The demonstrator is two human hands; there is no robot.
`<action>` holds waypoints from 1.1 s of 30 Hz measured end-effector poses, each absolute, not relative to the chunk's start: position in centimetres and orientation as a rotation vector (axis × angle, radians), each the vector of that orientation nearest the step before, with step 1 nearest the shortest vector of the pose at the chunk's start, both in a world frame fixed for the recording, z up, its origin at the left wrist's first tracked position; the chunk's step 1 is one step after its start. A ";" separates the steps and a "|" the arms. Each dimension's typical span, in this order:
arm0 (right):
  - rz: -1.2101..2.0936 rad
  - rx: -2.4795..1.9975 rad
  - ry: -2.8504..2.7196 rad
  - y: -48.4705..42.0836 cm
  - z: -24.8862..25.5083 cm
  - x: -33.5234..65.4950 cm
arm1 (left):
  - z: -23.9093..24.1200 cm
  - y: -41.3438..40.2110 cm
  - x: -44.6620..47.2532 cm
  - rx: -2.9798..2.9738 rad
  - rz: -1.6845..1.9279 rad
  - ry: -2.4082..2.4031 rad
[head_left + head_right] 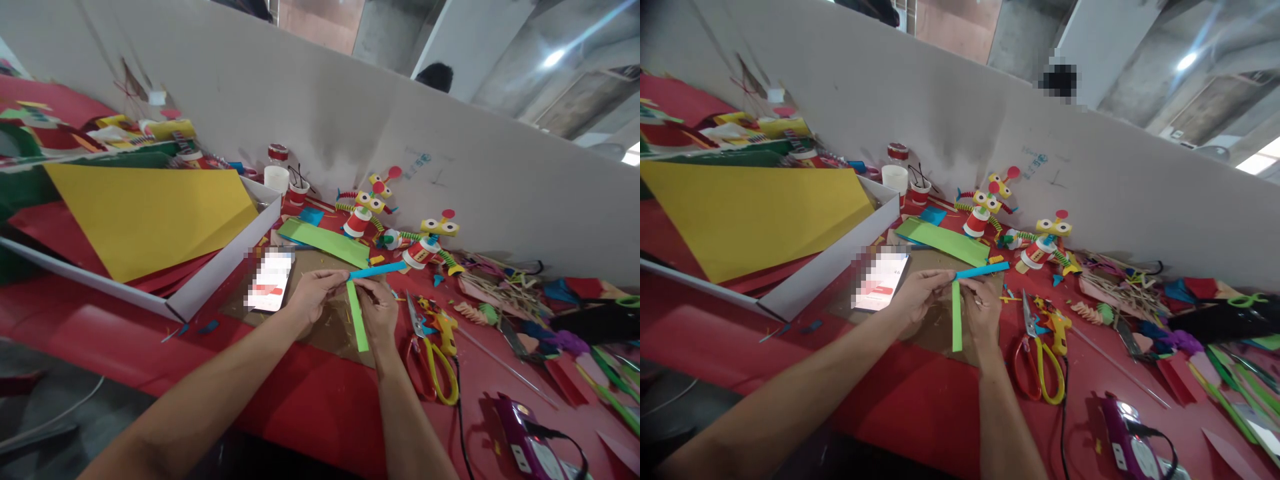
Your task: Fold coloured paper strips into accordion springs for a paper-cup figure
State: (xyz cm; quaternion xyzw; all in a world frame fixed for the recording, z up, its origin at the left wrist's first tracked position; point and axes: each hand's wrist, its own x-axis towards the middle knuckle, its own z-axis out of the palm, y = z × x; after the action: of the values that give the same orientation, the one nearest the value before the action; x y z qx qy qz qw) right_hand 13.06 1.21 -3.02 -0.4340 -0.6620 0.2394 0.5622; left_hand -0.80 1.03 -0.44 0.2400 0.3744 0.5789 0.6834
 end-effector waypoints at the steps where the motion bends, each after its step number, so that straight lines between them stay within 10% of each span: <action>1: 0.558 -1.014 -1.572 1.2 -2.9 13.1 | -0.3 1.0 -0.8 0.539 1.299 0.843; 33: 0.754 -1.189 -1.475 0.6 -1.8 12.9 | -0.4 0.5 -0.4 0.777 1.291 0.884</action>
State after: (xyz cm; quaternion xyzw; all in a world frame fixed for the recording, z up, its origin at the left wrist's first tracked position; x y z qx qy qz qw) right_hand 12.90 0.55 -1.80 -0.4967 -0.6162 0.3150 0.5237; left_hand -0.40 0.49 -0.44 0.3408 0.3880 0.5664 0.6422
